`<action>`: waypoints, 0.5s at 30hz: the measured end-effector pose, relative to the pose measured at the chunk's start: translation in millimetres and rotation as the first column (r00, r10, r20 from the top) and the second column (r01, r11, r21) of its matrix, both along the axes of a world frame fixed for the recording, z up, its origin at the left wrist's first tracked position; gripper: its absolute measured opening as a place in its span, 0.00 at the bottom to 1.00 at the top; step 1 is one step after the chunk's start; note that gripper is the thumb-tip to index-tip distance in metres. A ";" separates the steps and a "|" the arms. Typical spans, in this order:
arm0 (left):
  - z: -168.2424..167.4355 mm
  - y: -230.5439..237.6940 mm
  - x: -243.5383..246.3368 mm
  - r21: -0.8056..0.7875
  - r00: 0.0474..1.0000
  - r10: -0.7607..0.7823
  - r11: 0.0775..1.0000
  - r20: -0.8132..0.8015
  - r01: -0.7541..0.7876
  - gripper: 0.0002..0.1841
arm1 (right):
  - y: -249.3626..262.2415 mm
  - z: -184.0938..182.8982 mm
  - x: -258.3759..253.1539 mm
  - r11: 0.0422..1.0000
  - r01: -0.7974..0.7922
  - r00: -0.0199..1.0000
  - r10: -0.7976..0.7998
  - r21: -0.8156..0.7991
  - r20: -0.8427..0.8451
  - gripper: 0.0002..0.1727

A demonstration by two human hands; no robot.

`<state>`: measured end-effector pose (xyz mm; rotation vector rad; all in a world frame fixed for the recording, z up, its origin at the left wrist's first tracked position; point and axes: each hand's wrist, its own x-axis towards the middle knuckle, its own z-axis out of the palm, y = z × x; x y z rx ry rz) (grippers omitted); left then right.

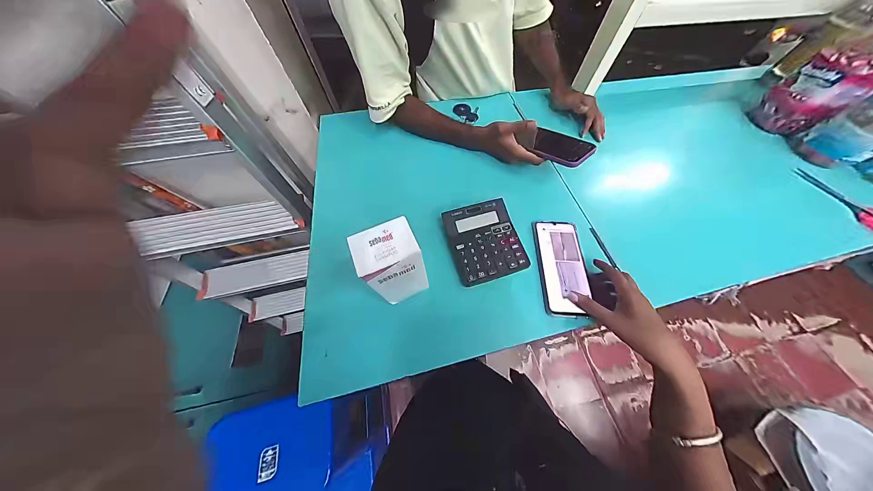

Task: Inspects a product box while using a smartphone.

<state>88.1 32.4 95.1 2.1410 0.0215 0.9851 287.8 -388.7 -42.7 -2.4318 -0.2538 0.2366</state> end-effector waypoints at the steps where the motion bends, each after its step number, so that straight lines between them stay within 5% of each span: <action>1: 5.9 -2.4 20.9 0.017 0.992 -0.116 0.993 0.041 0.116 0.47 | 1.7 0.7 -3.7 1.000 0.012 0.999 -0.012 -0.003 0.037 0.56; 3: -22.0 -6.4 39.3 0.015 0.990 -0.132 0.991 -0.054 0.133 0.59 | 11.6 1.4 -22.5 0.997 0.043 0.991 -0.034 -0.071 0.130 0.60; 6: -109.0 -13.6 41.0 -0.140 0.960 -0.006 0.989 -0.279 -0.035 0.60 | 42.2 -5.8 -46.8 0.963 0.118 0.941 -0.031 -0.241 0.338 0.70; 9: -163.4 -21.0 50.1 -0.277 0.933 -0.043 0.959 -0.356 -0.061 0.55 | 61.9 -4.2 -50.4 0.913 0.196 0.932 -0.060 -0.357 0.357 0.69; 12: -179.0 -21.1 64.7 -0.277 0.936 -0.097 0.961 -0.340 -0.001 0.40 | 62.3 5.5 -40.2 0.902 0.211 0.956 -0.111 -0.376 0.270 0.70; 15: -179.0 -14.8 82.5 -0.324 0.938 -0.158 0.945 -0.310 0.052 0.38 | 45.1 8.8 -24.7 0.920 0.184 0.978 -0.137 -0.346 0.154 0.79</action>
